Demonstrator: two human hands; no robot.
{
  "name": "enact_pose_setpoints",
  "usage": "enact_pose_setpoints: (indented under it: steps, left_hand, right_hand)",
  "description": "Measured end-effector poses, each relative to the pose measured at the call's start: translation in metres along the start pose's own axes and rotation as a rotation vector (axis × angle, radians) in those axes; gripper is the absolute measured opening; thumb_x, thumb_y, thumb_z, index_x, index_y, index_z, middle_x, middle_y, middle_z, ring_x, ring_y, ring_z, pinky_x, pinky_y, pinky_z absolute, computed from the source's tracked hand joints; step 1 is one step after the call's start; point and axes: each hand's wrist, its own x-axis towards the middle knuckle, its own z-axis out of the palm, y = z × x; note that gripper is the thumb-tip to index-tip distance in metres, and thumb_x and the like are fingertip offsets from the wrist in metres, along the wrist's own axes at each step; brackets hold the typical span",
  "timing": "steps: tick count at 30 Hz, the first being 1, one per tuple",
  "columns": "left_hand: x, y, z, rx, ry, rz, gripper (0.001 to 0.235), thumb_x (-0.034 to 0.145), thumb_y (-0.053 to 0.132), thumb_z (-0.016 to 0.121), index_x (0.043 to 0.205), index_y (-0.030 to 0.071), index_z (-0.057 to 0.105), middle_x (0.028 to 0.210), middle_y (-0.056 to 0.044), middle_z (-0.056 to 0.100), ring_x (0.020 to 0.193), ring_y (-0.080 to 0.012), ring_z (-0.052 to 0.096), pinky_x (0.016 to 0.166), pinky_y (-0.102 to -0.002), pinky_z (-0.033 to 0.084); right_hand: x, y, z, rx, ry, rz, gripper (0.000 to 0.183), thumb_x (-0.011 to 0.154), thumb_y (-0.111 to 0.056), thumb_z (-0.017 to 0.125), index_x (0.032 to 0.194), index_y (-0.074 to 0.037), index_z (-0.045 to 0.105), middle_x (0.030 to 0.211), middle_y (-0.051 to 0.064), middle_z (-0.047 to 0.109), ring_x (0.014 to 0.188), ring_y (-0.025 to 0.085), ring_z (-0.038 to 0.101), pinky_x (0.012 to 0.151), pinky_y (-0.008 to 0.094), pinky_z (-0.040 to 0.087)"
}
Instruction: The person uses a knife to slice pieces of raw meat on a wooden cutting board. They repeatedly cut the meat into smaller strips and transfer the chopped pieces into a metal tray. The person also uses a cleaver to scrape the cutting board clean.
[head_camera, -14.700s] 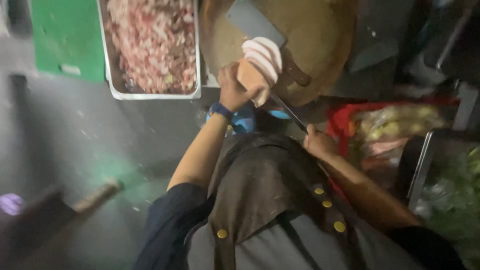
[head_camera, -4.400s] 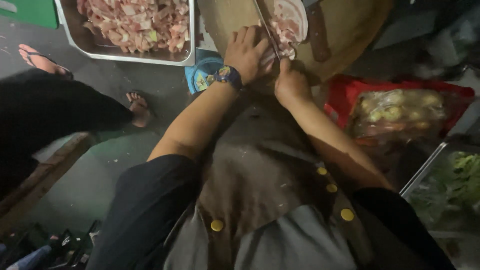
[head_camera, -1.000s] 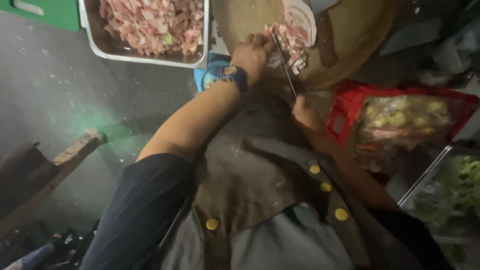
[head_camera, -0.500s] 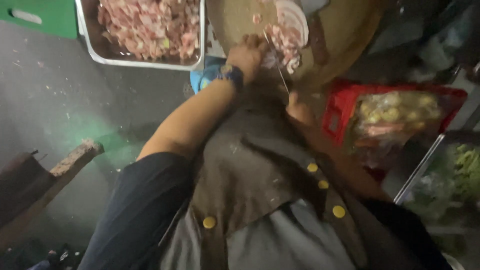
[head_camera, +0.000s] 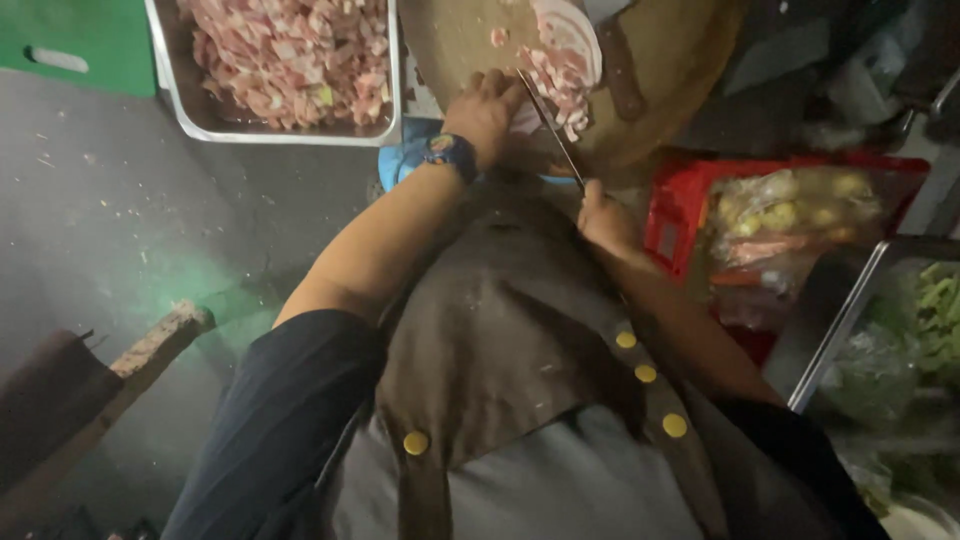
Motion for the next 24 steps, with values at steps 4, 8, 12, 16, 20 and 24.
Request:
enact_pose_setpoints:
  steps: [4,8,12,16,20,24]
  left_hand:
    - [0.007,0.004,-0.010,0.003,-0.120,-0.044,0.072,0.084,0.040,0.080,0.143,0.011,0.050,0.129,-0.018,0.053,0.111,-0.0418,0.055,0.080,-0.052,0.058]
    - [0.005,0.003,-0.010,-0.023,-0.102,-0.061,0.077,0.080,0.044,0.084,0.142,0.014,0.050,0.124,-0.017,0.057,0.110,-0.0400,0.056,0.080,-0.053,0.056]
    - [0.003,-0.004,0.007,-0.003,0.028,-0.018,0.038,0.087,0.019,0.065,0.125,0.011,0.065,0.118,-0.017,0.063,0.103,-0.0414,0.061,0.071,-0.053,0.059]
    - [0.003,0.005,-0.007,-0.091,-0.164,-0.094,0.049,0.091,0.023,0.068,0.137,0.012,0.055,0.132,-0.017,0.055,0.120,-0.0394,0.052,0.077,-0.052,0.058]
    - [0.000,0.003,-0.005,-0.066,0.007,-0.024,0.037,0.087,0.025,0.067,0.121,0.009,0.064,0.115,-0.016,0.063,0.104,-0.0372,0.058,0.076,-0.050,0.058]
    - [0.003,-0.001,-0.007,-0.141,0.090,0.006,0.071,0.077,0.063,0.083,0.119,0.008,0.065,0.116,-0.017,0.061,0.107,-0.0416,0.058,0.079,-0.054,0.056]
  right_hand:
    - [-0.006,-0.010,-0.005,-0.117,0.237,-0.101,0.014,0.099,-0.019,0.049,0.107,-0.011,0.042,0.073,0.025,0.067,0.064,0.055,0.065,0.051,0.066,0.043]
    - [-0.010,0.009,0.006,-0.168,0.206,-0.112,0.022,0.094,-0.020,0.057,0.110,-0.009,0.046,0.081,0.023,0.068,0.067,0.051,0.065,0.056,0.062,0.046]
    - [0.001,0.047,0.053,-0.231,0.365,-0.269,0.025,0.087,-0.019,0.069,0.100,-0.009,0.051,0.075,0.017,0.065,0.061,0.040,0.062,0.050,0.054,0.039]
    - [0.025,-0.020,0.020,-0.161,0.210,-0.195,0.024,0.096,-0.012,0.053,0.116,-0.004,0.043,0.069,0.017,0.061,0.054,0.043,0.061,0.042,0.052,0.043]
    - [0.068,-0.092,-0.024,0.001,0.232,-0.133,0.042,0.088,-0.001,0.047,0.130,-0.001,0.039,0.091,0.033,0.066,0.075,0.057,0.066,0.062,0.067,0.050]
    - [0.065,-0.100,-0.041,0.036,0.226,-0.135,0.041,0.087,-0.001,0.051,0.128,0.000,0.046,0.095,0.036,0.066,0.081,0.061,0.063,0.071,0.069,0.048]
